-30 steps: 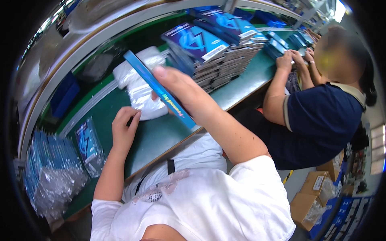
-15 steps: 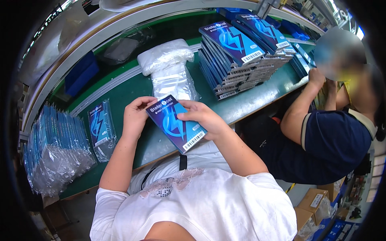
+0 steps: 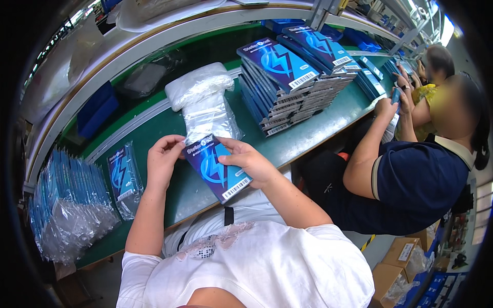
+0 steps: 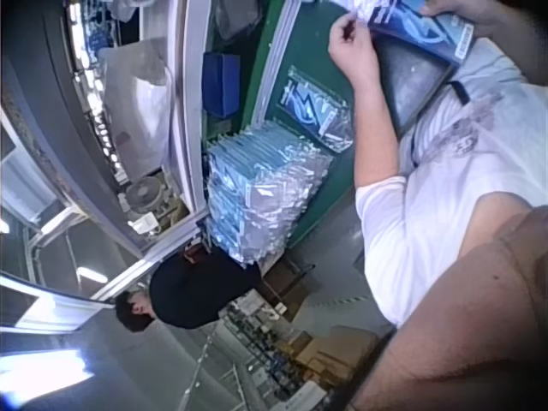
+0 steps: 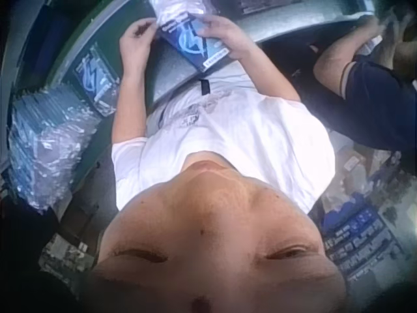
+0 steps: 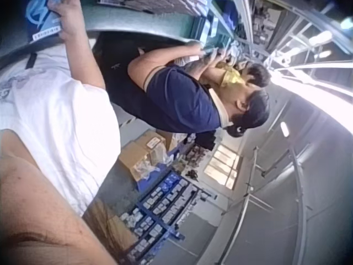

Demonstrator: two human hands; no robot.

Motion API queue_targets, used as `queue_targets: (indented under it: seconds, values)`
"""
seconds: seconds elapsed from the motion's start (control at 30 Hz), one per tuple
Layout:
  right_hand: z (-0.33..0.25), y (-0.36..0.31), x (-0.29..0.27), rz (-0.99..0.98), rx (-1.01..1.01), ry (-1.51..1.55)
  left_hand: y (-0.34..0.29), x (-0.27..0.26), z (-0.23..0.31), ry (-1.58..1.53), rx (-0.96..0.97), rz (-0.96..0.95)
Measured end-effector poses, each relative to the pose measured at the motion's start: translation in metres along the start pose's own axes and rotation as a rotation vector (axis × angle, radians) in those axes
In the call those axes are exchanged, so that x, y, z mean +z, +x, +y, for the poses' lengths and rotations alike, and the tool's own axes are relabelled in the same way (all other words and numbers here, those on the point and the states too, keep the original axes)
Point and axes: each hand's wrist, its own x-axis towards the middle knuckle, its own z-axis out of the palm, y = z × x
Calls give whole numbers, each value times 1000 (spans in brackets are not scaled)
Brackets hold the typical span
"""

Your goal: The person repeatedly picks up small blue boxes labeled 'Stellar Cell' and places them into clear plastic bags. They then move the packaged items to a growing stack on the left side of the green conveyor belt. The process is repetitive and involves handling the boxes and bags by hand.

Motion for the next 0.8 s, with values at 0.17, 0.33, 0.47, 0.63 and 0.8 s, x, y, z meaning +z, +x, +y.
queue_targets:
  seconds: [0.17,0.33,0.47,0.63,0.8]
  values:
    - [18,6,5,337,-224,-207,-12,12,13,357,258,-51]
    - [23,4,19,451,-383,-128,-26,15,13,-95,72,-112]
    - [21,-5,27,388,-295,-418,-40,37,22,-497,-116,-45]
    - [11,-12,27,129,-392,-807,-38,30,21,-669,-83,-25]
    - [-19,-12,38,149,-753,-1195,-69,44,44,-762,-247,-236]
